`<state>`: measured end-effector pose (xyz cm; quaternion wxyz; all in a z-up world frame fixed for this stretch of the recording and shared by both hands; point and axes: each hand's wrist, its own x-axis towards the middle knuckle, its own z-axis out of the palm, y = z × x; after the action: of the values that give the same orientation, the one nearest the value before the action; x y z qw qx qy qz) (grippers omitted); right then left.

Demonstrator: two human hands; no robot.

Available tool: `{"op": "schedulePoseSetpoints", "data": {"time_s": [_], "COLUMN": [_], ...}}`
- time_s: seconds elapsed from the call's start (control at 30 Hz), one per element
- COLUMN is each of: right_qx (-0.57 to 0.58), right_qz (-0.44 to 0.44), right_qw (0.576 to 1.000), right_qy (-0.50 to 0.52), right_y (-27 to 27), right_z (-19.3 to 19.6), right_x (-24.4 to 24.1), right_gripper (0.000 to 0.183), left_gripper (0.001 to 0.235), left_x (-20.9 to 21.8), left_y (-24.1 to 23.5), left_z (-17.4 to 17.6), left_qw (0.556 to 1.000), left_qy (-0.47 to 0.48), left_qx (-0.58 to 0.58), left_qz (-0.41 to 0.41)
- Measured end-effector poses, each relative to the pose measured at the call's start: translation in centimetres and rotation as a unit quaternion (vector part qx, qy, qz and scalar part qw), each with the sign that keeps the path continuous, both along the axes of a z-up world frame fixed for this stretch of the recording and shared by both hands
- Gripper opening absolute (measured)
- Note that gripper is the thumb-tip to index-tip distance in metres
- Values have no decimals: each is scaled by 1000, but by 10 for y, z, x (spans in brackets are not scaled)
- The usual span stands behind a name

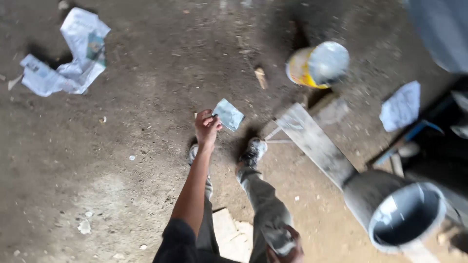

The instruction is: The person scrubs the side panel of a black car using a sanding block and a cloth. They repeatedly dip the sanding block into a bucket of water and wipe the surface. The person then walks to a workbench area and picks up a small container from a shelf.

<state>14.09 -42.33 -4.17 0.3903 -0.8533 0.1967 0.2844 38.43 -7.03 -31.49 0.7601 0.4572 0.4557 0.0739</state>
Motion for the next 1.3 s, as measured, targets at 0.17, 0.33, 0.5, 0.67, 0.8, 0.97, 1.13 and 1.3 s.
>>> {"op": "schedulePoseSetpoints", "data": {"time_s": [0.17,0.33,0.5,0.67,0.8,0.97,1.13,1.3], "right_qx": [-65,-75,33,47,134,179,159,240], "right_qz": [-73,-90,-51,-81,-178,-172,-140,-145], "right_qw": [995,991,997,995,974,968,976,948], "right_qy": [-12,67,45,40,37,-25,-54,-148], "right_y": [2,-48,-159,-274,-347,-411,-449,-469], "right_z": [83,124,109,130,159,193,234,263], "right_x": [32,13,-21,-44,-18,27,59,79], "right_gripper": [76,74,73,78,78,77,76,73], "left_gripper": [33,37,26,16,30,22,10,52], "left_x": [-12,5,31,24,11,-14,5,23], "left_y": [-94,-268,-487,-643,-657,-659,-623,-597], "left_z": [174,278,296,100,32,20,194,344], "left_qw": [955,876,851,765,688,635,639,837], "left_qy": [-99,-141,-103,-163,45,84,98,-86], "left_qx": [-255,-376,-90,338,389,483,527,375], "left_qz": [-119,-269,-507,-523,-611,-597,-552,-390]}}
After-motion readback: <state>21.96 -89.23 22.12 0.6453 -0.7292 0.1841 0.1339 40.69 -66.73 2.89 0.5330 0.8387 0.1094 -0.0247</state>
